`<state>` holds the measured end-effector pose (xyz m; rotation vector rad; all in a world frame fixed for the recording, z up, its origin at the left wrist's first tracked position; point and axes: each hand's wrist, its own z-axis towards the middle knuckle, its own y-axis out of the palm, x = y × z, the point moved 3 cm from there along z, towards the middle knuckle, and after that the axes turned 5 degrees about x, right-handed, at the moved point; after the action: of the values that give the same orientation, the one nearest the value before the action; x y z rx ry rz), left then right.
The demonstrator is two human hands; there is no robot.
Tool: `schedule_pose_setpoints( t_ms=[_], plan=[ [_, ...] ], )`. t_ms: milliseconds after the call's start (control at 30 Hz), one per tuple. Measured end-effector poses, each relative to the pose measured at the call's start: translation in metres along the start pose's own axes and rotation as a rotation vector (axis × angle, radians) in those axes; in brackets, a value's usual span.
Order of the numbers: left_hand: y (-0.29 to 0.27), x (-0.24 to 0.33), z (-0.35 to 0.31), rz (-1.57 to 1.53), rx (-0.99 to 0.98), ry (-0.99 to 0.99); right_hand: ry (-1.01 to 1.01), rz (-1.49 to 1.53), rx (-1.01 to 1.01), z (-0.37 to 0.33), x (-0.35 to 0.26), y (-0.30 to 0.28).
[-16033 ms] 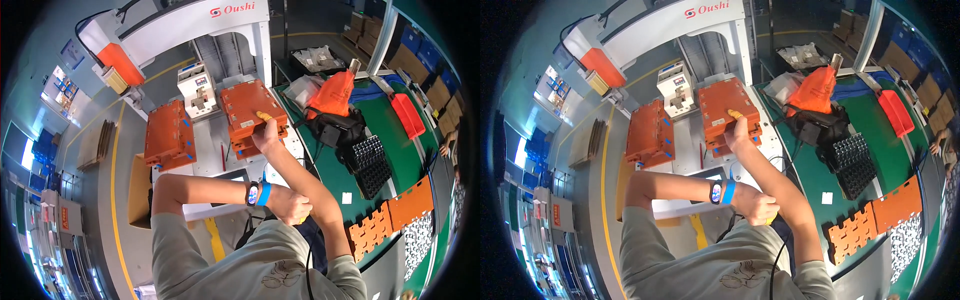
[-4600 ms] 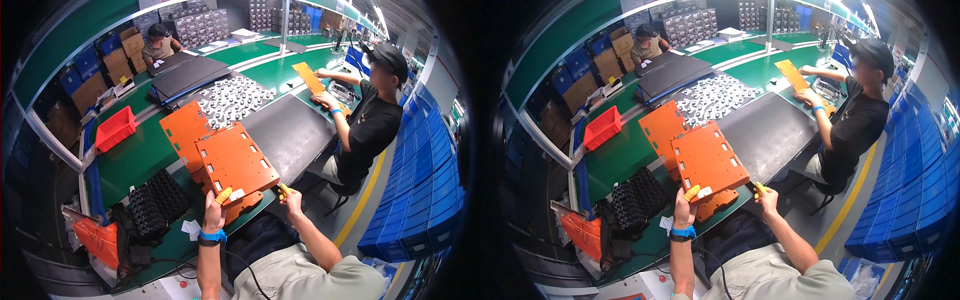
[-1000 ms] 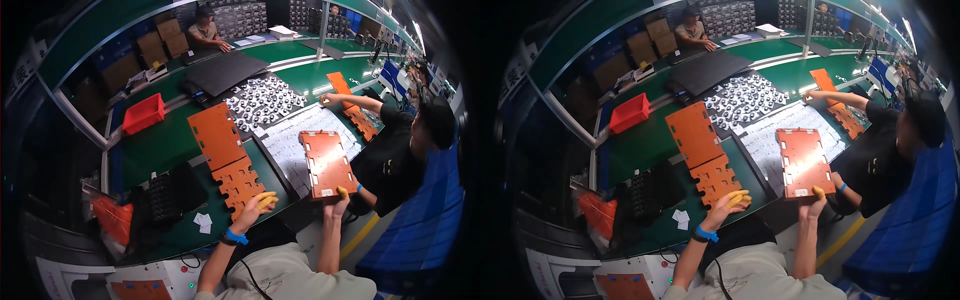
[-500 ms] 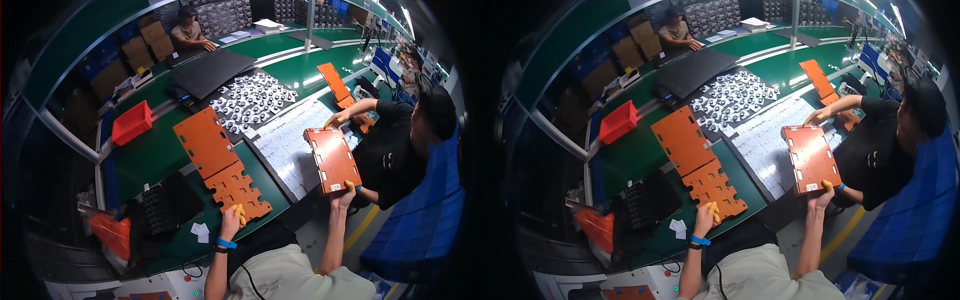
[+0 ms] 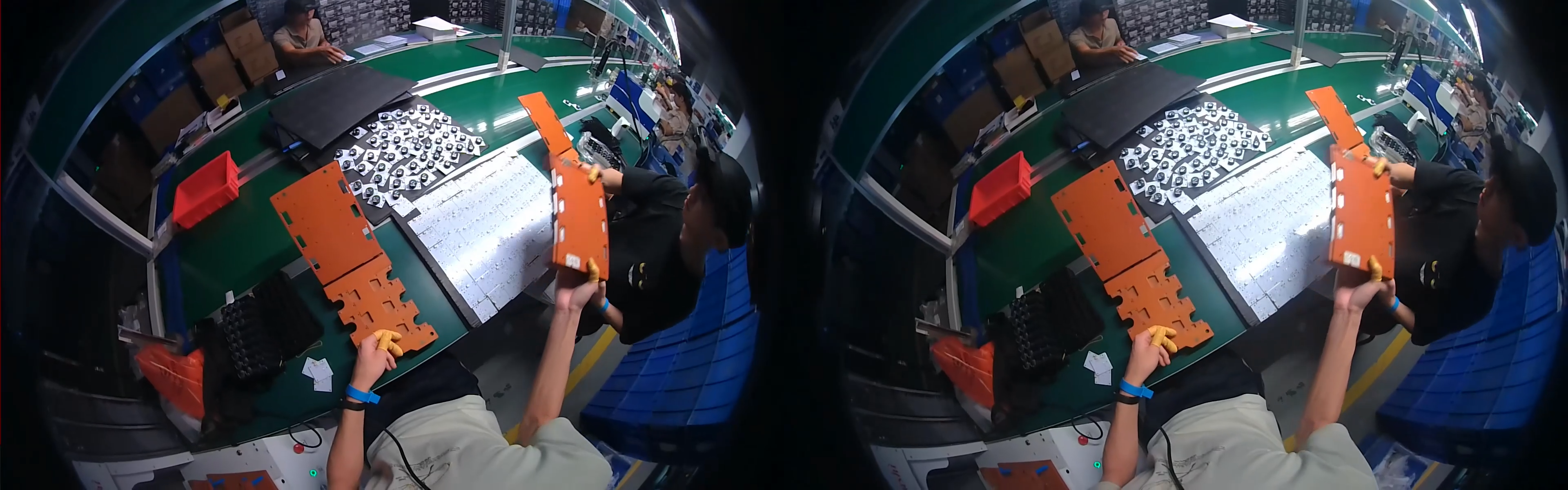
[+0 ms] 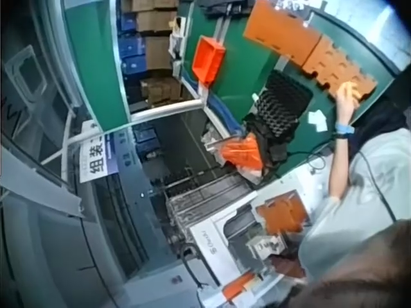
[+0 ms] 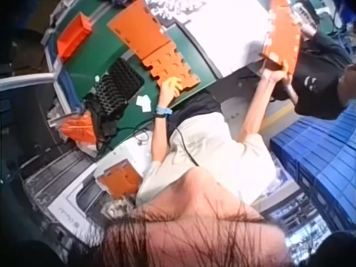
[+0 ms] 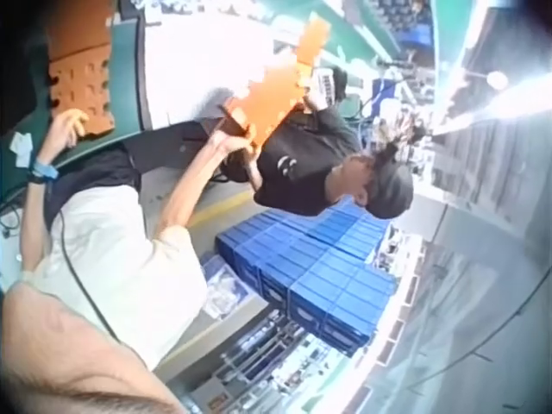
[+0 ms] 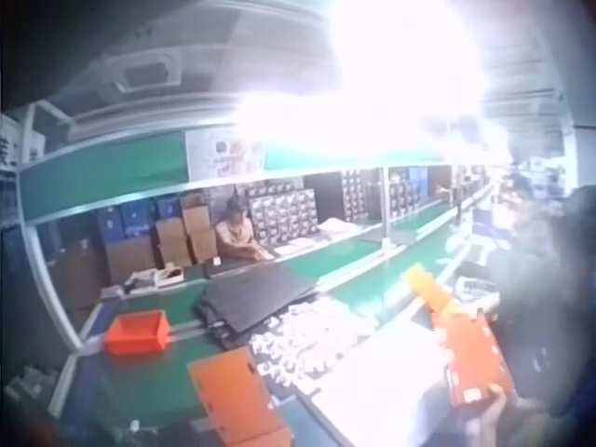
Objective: Assembling LED modules by placing electronic components into plastic fixtures and processing them using an automated press machine.
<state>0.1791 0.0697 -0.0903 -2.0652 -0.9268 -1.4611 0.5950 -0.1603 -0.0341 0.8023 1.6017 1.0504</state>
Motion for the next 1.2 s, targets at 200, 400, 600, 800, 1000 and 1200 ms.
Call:
schedule_pose_setpoints(
  t_ms=[200,400,600,800,1000,1200],
  plan=[
    [0.006,0.006,0.002,-0.010,-0.010,-0.003,0.036,0.081,-0.348,0.046,-0.016,0.057],
    [0.003,0.004,-0.013,0.005,-0.054,-0.003,-0.443,-1.654,-0.867,-0.039,0.063,0.040],
    [0.047,0.016,-0.042,-0.081,-0.314,0.018,-0.423,-1.990,-1.329,-0.127,0.070,0.011],
    [0.030,0.024,-0.059,-0.160,0.062,0.209,-0.622,-1.915,-1.349,-0.127,0.090,-0.023],
    [-0.081,0.029,-0.097,0.870,0.798,0.371,-0.750,-1.874,-1.353,-0.125,0.090,-0.028],
    [-0.120,-0.026,-0.099,0.962,0.746,0.217,-0.752,-1.851,-1.332,-0.127,0.092,-0.028]
  ],
)
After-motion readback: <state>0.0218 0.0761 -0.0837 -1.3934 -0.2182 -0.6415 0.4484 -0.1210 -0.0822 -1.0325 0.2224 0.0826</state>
